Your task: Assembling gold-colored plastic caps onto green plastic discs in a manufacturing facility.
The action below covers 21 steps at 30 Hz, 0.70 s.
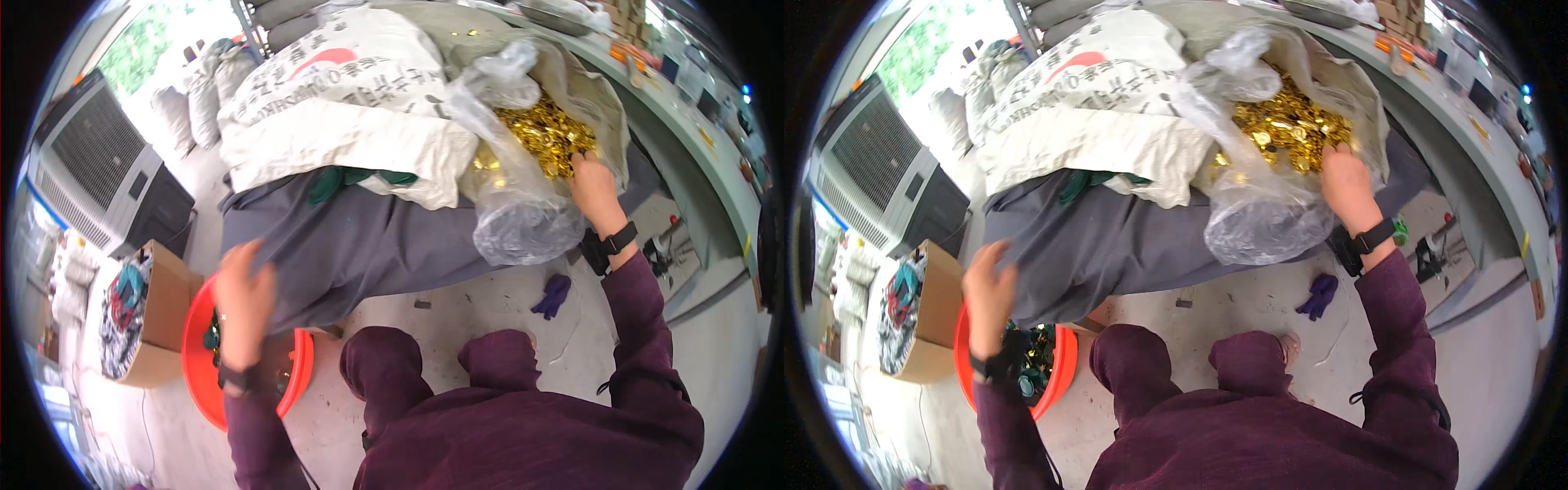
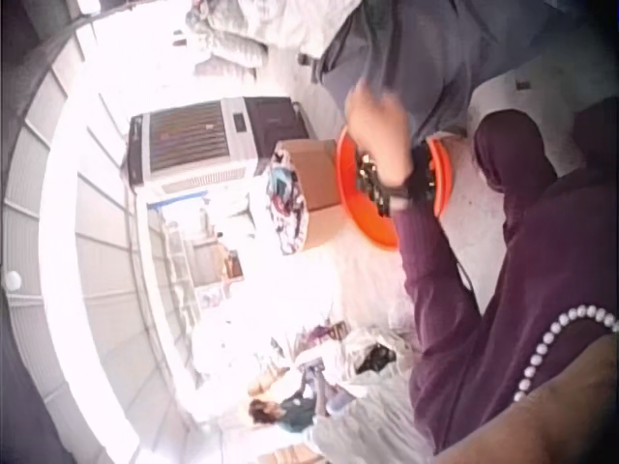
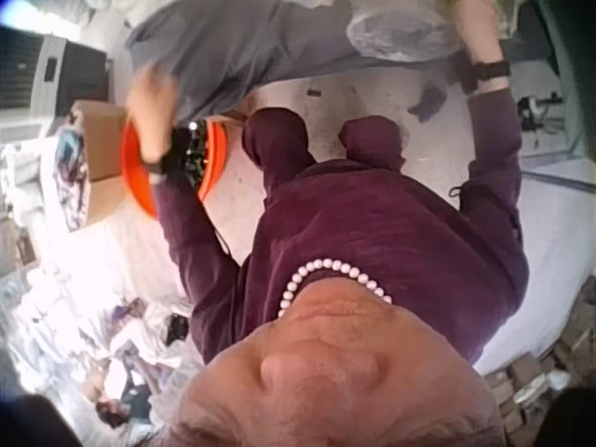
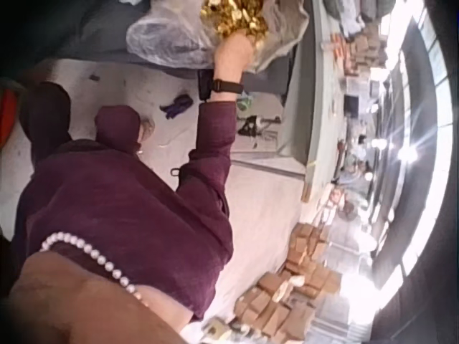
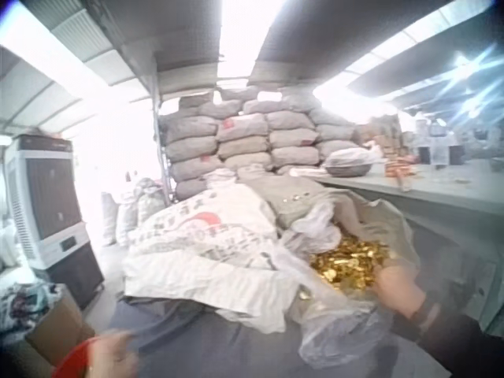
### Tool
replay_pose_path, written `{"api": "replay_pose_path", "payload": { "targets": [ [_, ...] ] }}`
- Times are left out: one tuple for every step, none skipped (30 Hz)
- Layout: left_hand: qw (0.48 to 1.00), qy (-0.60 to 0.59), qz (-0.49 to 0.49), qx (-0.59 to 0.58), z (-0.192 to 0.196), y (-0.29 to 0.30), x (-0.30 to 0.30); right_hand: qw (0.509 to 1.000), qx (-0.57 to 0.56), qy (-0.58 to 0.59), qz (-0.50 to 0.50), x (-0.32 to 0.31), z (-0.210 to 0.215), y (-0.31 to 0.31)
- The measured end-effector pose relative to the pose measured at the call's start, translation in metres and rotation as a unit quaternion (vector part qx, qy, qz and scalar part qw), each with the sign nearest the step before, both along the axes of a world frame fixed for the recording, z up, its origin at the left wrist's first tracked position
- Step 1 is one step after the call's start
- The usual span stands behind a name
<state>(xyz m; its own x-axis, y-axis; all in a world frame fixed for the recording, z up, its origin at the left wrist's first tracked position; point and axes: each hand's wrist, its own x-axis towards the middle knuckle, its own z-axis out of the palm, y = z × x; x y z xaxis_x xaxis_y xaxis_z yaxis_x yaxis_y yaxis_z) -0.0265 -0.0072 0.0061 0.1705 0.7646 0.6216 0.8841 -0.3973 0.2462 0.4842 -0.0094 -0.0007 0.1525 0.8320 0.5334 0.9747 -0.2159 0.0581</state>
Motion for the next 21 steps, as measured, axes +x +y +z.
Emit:
{"api": "replay_pose_path", "payload": {
  "targets": [
    [0.998, 0.0, -0.065, -0.006, 0.004, 0.011, 0.028, 1.0, 0.005, -0.015, 0.015, 0.001, -0.005, 0.009],
    [0.993, 0.001, -0.111, -0.039, 0.012, 0.02, 0.051, 1.0, 0.008, -0.014, 0.027, 0.005, -0.009, 0.016],
    [0.989, -0.001, -0.146, -0.023, 0.013, 0.034, 0.068, 0.999, 0.013, 0.0, 0.041, 0.008, -0.01, 0.021],
    [0.984, -0.002, -0.181, -0.007, 0.01, 0.051, 0.082, 0.998, 0.019, 0.015, 0.054, 0.007, -0.01, 0.026],
    [0.98, 0.013, -0.197, 0.008, 0.009, 0.066, 0.092, 0.996, 0.012, 0.057, 0.065, 0.0, -0.004, 0.026],
    [0.975, 0.026, -0.218, 0.026, 0.008, 0.083, 0.107, 0.996, 0.016, 0.052, 0.069, 0.0, -0.004, 0.025],
    [0.972, 0.042, -0.221, 0.061, 0.01, 0.096, 0.125, 0.993, 0.013, 0.085, 0.076, 0.001, -0.004, 0.023],
    [0.969, 0.06, -0.219, 0.097, 0.011, 0.107, 0.14, 0.989, 0.01, 0.119, 0.087, -0.001, -0.005, 0.022],
    [0.967, 0.093, -0.21, 0.109, 0.013, 0.114, 0.154, 0.987, 0.024, 0.128, 0.094, -0.011, -0.006, 0.021],
    [0.963, 0.122, -0.207, 0.124, 0.015, 0.122, 0.173, 0.986, 0.044, 0.128, 0.098, -0.004, -0.016, 0.021],
    [0.955, 0.07, -0.253, 0.139, 0.01, 0.135, 0.186, 0.987, 0.042, 0.124, 0.095, -0.002, -0.018, 0.02],
    [0.944, 0.023, -0.294, 0.151, 0.005, 0.147, 0.194, 0.987, 0.037, 0.125, 0.096, -0.003, -0.023, 0.021],
    [0.944, 0.019, -0.286, 0.165, 0.01, 0.148, 0.204, 0.985, 0.028, 0.144, 0.09, 0.0, -0.023, 0.018],
    [0.944, 0.016, -0.278, 0.179, 0.014, 0.148, 0.212, 0.983, 0.019, 0.163, 0.084, 0.001, -0.022, 0.016],
    [0.947, 0.123, -0.232, 0.182, 0.024, 0.148, 0.219, 0.977, 0.012, 0.205, 0.062, -0.005, -0.015, 0.012],
    [0.948, 0.122, -0.222, 0.19, 0.017, 0.159, 0.218, 0.976, 0.015, 0.204, 0.074, -0.011, -0.013, 0.012],
    [0.952, 0.13, -0.208, 0.184, 0.009, 0.169, 0.216, 0.973, 0.013, 0.209, 0.097, -0.015, -0.012, 0.013],
    [0.953, 0.135, -0.206, 0.177, 0.011, 0.17, 0.22, 0.971, 0.011, 0.215, 0.108, -0.012, -0.011, 0.011],
    [0.953, 0.135, -0.206, 0.177, 0.01, 0.169, 0.218, 0.971, 0.016, 0.212, 0.107, -0.013, -0.01, 0.01],
    [0.945, 0.13, -0.22, 0.206, 0.009, 0.169, 0.212, 0.971, 0.016, 0.213, 0.108, -0.011, -0.011, 0.012],
    [0.934, 0.125, -0.238, 0.237, 0.011, 0.165, 0.205, 0.972, 0.028, 0.203, 0.115, -0.008, -0.011, 0.012]
  ]
}}
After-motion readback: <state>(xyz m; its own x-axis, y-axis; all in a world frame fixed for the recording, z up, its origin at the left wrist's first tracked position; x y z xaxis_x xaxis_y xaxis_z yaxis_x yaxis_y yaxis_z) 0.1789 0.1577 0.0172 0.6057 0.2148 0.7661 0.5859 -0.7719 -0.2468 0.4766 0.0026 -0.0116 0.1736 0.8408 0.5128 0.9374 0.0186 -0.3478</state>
